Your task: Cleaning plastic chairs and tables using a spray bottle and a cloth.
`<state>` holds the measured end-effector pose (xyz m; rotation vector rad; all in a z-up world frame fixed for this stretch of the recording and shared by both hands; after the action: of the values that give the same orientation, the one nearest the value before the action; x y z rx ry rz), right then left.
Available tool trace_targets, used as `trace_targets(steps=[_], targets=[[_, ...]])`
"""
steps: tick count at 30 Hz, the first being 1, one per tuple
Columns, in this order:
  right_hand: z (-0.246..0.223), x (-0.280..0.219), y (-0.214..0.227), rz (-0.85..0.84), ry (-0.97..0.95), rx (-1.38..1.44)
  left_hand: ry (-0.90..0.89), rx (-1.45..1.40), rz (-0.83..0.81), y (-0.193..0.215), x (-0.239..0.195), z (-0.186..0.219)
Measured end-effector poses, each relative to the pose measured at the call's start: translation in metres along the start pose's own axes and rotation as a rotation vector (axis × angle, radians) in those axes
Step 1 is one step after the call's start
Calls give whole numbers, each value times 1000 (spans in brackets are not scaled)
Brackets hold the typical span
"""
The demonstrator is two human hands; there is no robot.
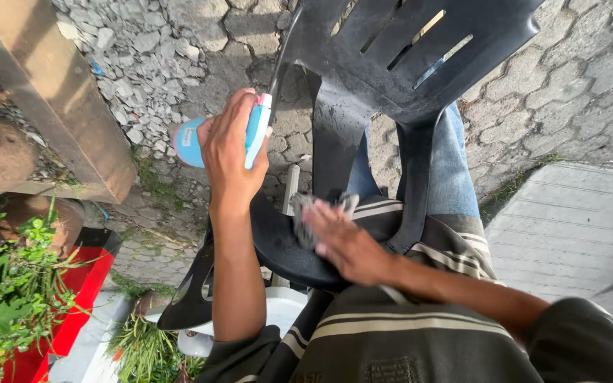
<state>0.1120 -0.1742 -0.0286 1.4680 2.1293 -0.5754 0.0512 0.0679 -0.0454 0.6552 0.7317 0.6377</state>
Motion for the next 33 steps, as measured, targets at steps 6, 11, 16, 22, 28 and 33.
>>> trace_targets(steps=[6,11,16,22,28,33], targets=[[51,32,3,27,8,-56,-51,23,-4,-3,-4,-3],[97,74,13,94,-222,-163,-90,85,-34,-3,6,8],[87,35,7,67,-132,-111,-87,132,-134,-20,18,2],[228,106,1,507,142,-582,-114,149,-142,-25,24,0],[143,133,34,242,-210,-135,-101,112,-155,-21,28,5],[172,92,34,-22,-459,139,-77,79,-132,-21,32,2]])
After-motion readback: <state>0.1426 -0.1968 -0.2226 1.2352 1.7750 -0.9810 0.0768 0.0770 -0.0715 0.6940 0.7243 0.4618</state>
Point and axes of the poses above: each hand's wrist, its own x-axis towards the middle knuckle, its own y-axis out of the back of the hand, z = x × y, the point moved 8 cm from there along x, towards the middle knuckle, and after that the axes turned 4 degrees about -y, right-handed, at the moved point
